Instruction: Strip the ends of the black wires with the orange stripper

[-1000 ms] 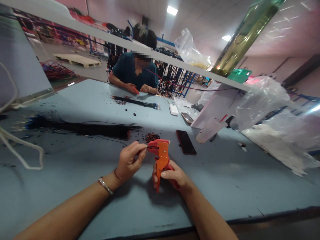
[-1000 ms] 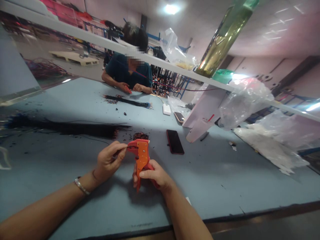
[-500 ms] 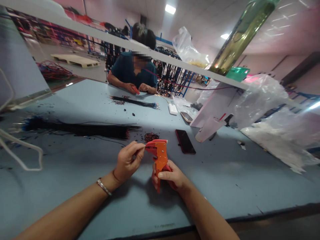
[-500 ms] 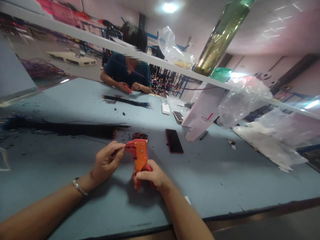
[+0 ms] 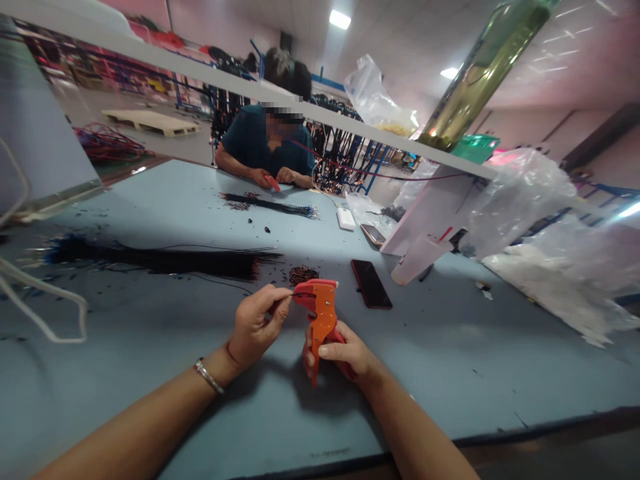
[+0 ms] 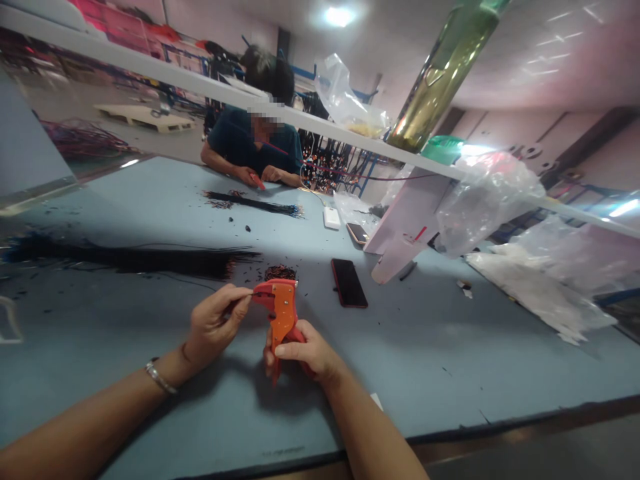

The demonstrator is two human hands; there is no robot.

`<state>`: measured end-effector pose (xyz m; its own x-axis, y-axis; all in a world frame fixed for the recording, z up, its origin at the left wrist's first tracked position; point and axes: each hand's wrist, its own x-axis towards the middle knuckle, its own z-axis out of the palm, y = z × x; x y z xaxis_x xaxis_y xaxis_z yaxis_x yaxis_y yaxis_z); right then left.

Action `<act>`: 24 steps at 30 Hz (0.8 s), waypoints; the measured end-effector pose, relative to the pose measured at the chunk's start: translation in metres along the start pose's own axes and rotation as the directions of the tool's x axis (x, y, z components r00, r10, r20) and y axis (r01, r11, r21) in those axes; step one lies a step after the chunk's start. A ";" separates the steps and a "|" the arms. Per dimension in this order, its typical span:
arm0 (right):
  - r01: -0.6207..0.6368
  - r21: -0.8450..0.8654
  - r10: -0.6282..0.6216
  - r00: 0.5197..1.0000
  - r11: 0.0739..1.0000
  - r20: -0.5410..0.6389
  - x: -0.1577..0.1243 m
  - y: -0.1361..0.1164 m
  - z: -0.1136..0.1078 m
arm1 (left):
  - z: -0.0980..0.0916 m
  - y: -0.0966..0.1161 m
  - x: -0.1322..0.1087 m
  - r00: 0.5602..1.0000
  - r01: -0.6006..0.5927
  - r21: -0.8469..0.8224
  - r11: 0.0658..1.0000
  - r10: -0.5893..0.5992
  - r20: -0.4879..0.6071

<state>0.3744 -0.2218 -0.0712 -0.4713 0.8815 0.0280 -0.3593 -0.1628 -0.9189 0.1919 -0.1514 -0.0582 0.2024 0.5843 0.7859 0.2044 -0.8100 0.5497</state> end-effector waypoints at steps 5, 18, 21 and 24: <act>-0.006 0.009 0.006 1.000 1.000 -0.013 0.000 0.000 0.000 | 0.000 0.001 0.000 1.000 -0.004 0.005 1.000 0.004 0.009; -0.018 0.022 0.018 1.000 1.000 0.006 0.000 -0.002 0.000 | 0.000 0.001 -0.001 0.999 0.034 0.011 0.999 -0.034 0.003; -0.022 0.034 0.022 1.000 0.999 0.000 0.000 -0.002 0.000 | 0.000 0.002 0.001 1.000 0.029 0.023 0.999 -0.029 0.004; -0.027 0.041 0.027 1.000 0.999 -0.006 0.001 -0.002 -0.001 | 0.000 0.003 0.002 1.000 0.013 0.036 0.999 -0.012 -0.008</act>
<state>0.3752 -0.2206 -0.0696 -0.4759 0.8795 0.0009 -0.3793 -0.2043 -0.9024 0.1929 -0.1530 -0.0553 0.1920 0.5940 0.7812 0.2413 -0.8002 0.5491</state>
